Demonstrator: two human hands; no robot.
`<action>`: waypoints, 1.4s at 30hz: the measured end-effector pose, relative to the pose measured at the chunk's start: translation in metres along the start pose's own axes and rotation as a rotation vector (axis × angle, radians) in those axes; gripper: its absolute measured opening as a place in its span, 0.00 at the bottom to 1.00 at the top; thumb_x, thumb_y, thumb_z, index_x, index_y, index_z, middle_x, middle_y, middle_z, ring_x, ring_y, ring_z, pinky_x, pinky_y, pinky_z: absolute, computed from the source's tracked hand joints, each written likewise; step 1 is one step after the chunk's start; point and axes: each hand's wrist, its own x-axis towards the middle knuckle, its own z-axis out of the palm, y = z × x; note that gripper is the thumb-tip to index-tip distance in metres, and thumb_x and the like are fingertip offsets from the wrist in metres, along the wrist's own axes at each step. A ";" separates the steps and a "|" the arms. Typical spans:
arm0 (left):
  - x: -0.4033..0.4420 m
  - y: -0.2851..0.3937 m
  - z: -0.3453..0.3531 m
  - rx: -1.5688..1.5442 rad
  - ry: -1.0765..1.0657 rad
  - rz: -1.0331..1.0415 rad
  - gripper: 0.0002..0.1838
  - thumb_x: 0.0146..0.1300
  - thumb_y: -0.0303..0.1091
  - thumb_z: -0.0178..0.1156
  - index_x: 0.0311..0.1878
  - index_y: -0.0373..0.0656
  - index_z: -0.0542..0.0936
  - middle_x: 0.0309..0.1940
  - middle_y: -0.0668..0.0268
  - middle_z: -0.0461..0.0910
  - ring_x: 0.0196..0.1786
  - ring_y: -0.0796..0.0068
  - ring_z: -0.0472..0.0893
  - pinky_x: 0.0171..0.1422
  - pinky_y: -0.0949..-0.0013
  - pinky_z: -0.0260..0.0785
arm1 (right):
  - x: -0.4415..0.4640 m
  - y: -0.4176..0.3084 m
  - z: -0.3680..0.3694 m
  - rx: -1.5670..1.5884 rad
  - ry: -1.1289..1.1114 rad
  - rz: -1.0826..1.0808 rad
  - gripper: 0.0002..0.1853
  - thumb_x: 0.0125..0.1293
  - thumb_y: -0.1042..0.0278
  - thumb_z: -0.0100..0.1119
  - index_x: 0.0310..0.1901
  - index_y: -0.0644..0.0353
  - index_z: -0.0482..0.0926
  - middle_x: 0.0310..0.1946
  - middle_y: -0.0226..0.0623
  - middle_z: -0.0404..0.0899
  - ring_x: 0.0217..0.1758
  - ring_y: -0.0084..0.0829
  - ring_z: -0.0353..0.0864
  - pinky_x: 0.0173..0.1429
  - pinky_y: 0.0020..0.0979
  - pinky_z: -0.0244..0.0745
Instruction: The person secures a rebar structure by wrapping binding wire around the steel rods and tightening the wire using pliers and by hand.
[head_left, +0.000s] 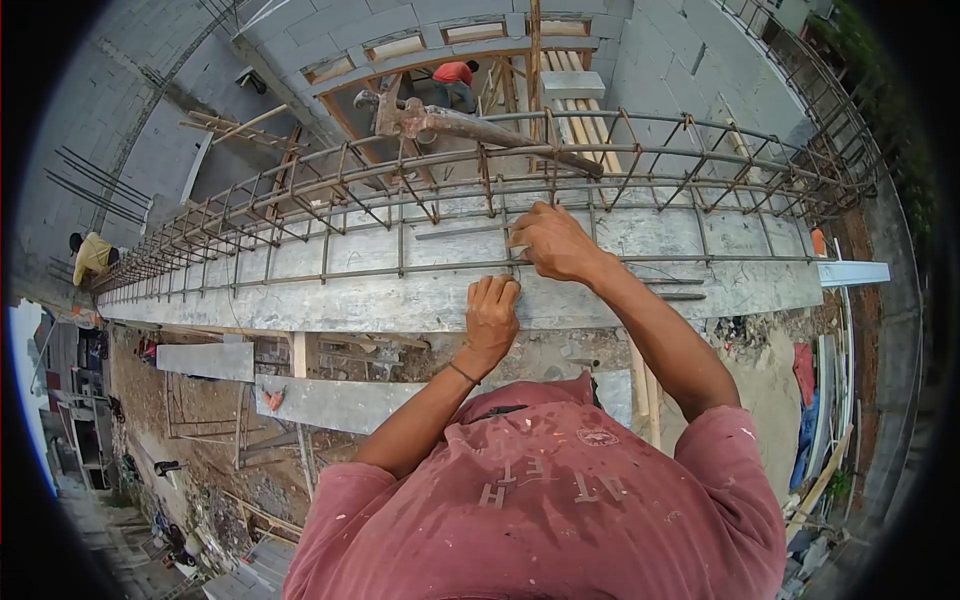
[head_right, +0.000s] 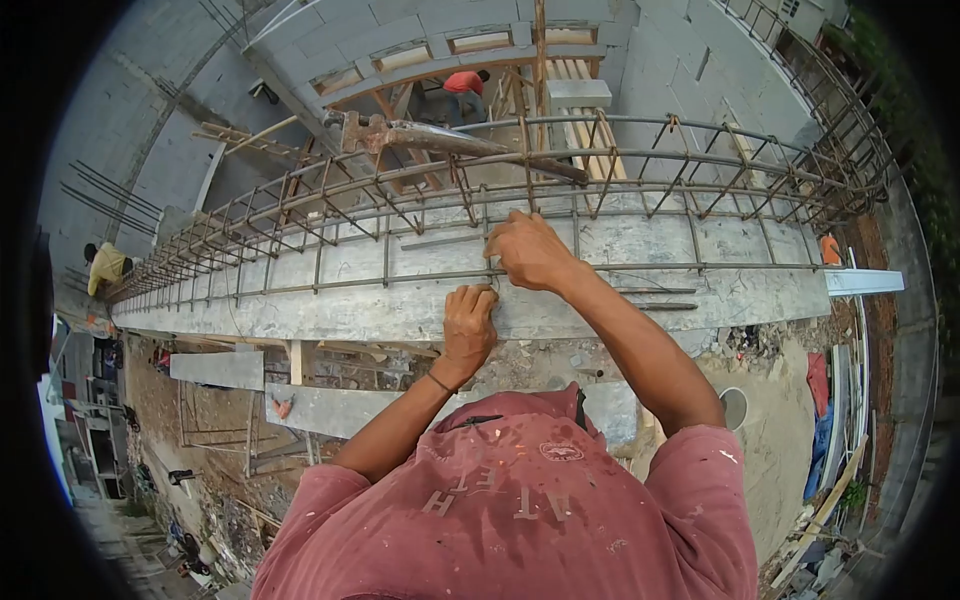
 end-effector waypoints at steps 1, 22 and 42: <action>0.000 0.000 0.001 -0.009 0.018 -0.002 0.09 0.54 0.20 0.58 0.39 0.40 0.78 0.42 0.60 0.81 0.44 0.57 0.77 0.49 0.57 0.68 | 0.001 0.002 0.008 0.148 -0.087 -0.047 0.13 0.54 0.77 0.63 0.41 0.58 0.90 0.43 0.46 0.87 0.50 0.53 0.84 0.53 0.48 0.78; -0.005 -0.007 -0.018 -0.206 0.007 -0.376 0.20 0.56 0.31 0.73 0.50 0.41 0.78 0.42 0.60 0.81 0.48 0.54 0.77 0.55 0.53 0.65 | 0.033 -0.009 0.010 -0.036 -0.585 -0.306 0.08 0.65 0.74 0.54 0.44 0.64 0.77 0.42 0.49 0.82 0.50 0.54 0.83 0.54 0.49 0.78; 0.017 -0.024 -0.011 -0.158 -0.032 -0.277 0.08 0.62 0.21 0.56 0.41 0.39 0.69 0.30 0.51 0.78 0.34 0.46 0.83 0.36 0.48 0.76 | -0.004 -0.022 0.026 0.141 0.027 -0.189 0.11 0.55 0.79 0.66 0.41 0.65 0.81 0.35 0.40 0.77 0.39 0.43 0.77 0.44 0.42 0.73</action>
